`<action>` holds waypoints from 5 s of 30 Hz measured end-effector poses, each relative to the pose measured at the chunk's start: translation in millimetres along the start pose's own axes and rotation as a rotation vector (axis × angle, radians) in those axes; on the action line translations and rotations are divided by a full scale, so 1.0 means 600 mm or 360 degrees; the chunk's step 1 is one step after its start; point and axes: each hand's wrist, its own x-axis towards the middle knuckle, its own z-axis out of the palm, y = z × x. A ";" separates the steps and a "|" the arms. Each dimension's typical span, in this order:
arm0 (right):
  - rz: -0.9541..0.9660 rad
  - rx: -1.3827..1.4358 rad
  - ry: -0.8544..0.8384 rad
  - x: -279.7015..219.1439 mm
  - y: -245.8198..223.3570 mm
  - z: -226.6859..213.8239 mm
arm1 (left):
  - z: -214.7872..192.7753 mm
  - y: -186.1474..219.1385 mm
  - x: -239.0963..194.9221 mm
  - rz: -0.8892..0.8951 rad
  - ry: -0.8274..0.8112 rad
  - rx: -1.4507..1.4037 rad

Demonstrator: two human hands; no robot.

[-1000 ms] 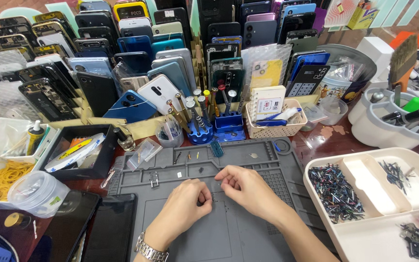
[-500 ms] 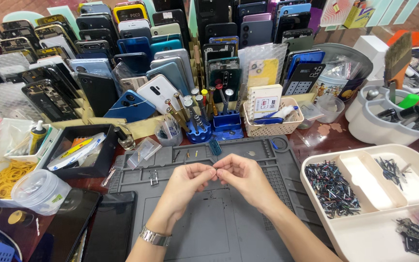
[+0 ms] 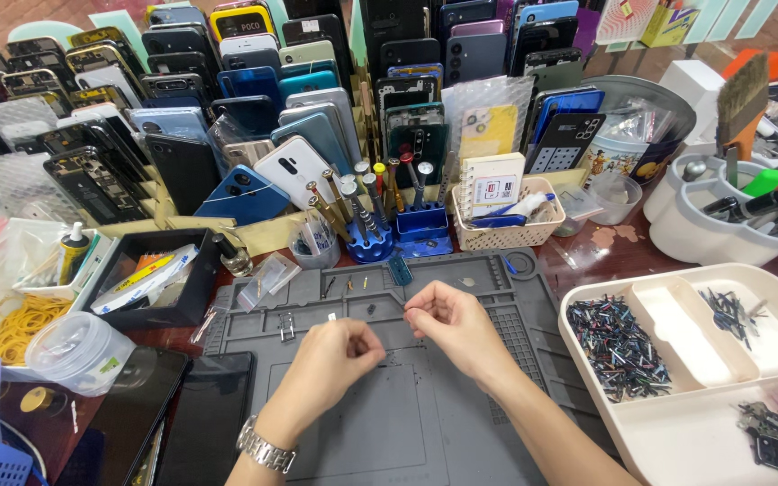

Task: The person assembles small electronic components on a workbench, handling tiny parts and wires with their hands. They repeatedly pick up, connect, and place components into a tray, working within a cluttered repair shop environment.

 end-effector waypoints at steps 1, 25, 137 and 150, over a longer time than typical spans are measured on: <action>0.0013 -0.0011 0.0006 0.000 -0.001 -0.001 | -0.003 0.006 -0.002 -0.0018 -0.0034 0.0019; -0.0062 0.0049 0.0068 -0.008 -0.023 -0.026 | 0.068 0.017 0.073 -0.0047 0.0102 -0.1157; -0.0625 -0.1572 -0.0488 -0.021 -0.053 0.019 | 0.036 -0.012 0.011 0.0130 0.0097 0.0005; -0.0223 -0.1172 -0.0233 -0.024 -0.061 0.015 | 0.009 -0.029 0.019 0.0090 0.0154 -0.0144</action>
